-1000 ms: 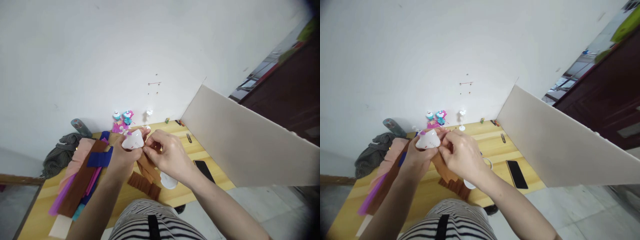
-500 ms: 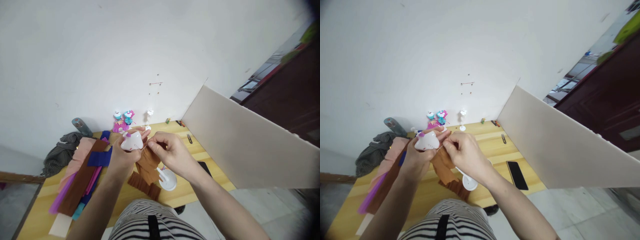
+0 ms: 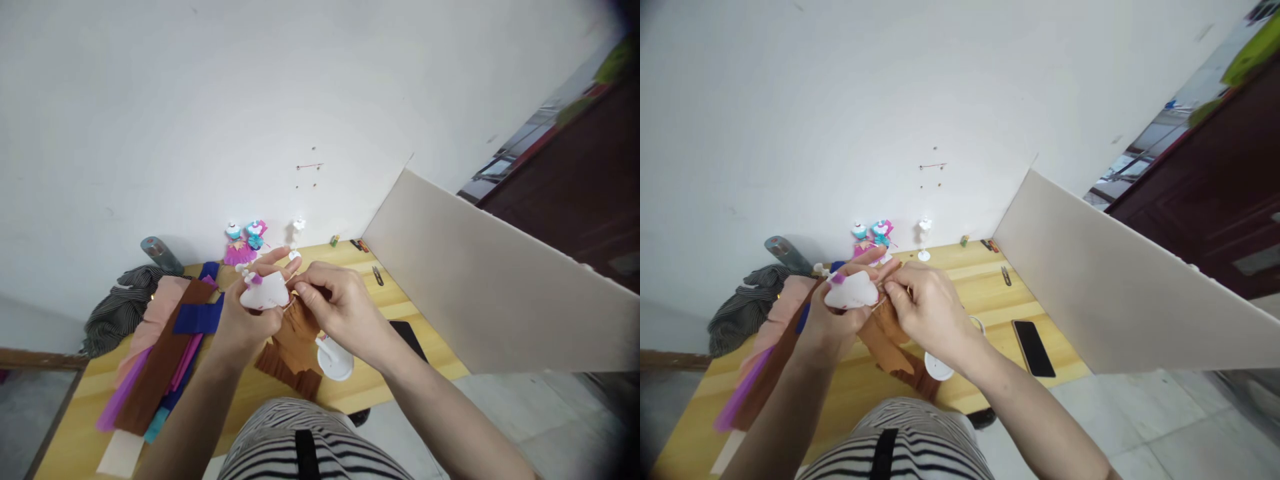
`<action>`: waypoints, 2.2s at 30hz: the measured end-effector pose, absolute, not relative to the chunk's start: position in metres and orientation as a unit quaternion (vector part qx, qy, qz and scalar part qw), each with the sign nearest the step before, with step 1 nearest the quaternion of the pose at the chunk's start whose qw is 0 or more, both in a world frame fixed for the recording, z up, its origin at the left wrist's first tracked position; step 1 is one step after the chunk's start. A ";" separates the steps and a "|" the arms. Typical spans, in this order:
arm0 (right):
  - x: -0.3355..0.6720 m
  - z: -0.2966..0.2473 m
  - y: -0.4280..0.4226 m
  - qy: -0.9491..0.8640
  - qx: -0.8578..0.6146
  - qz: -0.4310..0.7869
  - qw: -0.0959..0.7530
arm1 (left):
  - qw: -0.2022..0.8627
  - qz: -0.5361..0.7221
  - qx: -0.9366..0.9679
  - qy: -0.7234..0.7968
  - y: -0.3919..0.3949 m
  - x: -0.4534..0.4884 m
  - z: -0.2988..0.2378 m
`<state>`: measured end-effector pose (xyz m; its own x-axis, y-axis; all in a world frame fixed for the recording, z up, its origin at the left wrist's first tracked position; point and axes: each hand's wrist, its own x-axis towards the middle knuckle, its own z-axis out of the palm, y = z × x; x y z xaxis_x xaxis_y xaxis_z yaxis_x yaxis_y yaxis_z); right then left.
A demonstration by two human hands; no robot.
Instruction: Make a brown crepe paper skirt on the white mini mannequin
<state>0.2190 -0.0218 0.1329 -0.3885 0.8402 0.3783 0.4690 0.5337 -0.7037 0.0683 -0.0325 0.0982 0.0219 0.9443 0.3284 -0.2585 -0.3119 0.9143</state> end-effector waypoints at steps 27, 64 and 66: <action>0.227 0.122 -0.044 -0.788 -0.372 0.234 0.430 | 0.634 0.622 0.374 0.269 -0.031 0.067 0.100; 0.211 0.120 -0.037 -0.794 -0.393 0.233 0.402 | 0.555 0.654 0.393 0.332 -0.037 0.067 0.104; 0.210 0.121 -0.036 -0.793 -0.398 0.229 0.401 | 0.556 0.655 0.391 0.330 -0.037 0.067 0.104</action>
<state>0.2104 -0.0363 0.1207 -0.3614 0.8145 0.4539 0.4472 0.5786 -0.6821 0.0669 -0.0370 0.1043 -0.0764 0.9864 0.1454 -0.4692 -0.1642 0.8677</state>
